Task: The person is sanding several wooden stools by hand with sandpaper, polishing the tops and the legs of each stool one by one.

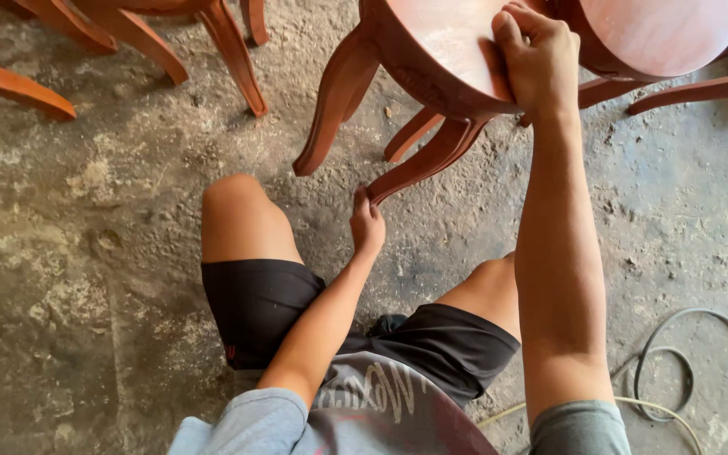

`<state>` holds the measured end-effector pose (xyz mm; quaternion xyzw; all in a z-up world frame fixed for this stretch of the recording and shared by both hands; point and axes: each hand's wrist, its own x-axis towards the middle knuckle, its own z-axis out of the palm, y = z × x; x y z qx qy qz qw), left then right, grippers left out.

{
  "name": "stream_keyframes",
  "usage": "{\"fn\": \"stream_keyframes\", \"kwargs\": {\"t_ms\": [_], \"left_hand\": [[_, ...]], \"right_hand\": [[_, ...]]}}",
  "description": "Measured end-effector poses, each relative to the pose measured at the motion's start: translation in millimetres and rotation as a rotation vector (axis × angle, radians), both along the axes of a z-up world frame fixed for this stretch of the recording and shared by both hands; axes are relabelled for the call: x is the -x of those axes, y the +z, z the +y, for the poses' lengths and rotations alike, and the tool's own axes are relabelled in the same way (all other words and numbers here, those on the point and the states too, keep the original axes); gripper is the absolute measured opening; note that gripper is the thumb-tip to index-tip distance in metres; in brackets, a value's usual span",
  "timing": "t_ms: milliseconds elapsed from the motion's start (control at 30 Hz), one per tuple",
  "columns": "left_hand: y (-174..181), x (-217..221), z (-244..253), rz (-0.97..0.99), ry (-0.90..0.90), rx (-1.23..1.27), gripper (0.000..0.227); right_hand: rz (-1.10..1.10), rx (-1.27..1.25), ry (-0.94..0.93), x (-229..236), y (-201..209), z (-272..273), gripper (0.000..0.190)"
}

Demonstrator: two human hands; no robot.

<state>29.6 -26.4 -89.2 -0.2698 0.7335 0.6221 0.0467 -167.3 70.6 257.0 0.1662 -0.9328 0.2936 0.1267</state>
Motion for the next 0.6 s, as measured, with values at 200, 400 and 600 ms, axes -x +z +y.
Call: {"fn": "stream_keyframes", "kwargs": {"t_ms": [200, 400, 600], "left_hand": [[-20, -3, 12, 0.447, 0.054, 0.251, 0.053], [-36, -3, 10, 0.436, 0.044, 0.272, 0.054], [-42, -13, 2, -0.015, -0.051, 0.226, 0.06]], "right_hand": [[-0.035, 0.007, -0.089, -4, 5, -4, 0.026], [-0.037, 0.082, -0.042, -4, 1, -3, 0.026], [0.064, 0.059, 0.018, -6, 6, -6, 0.025]]}}
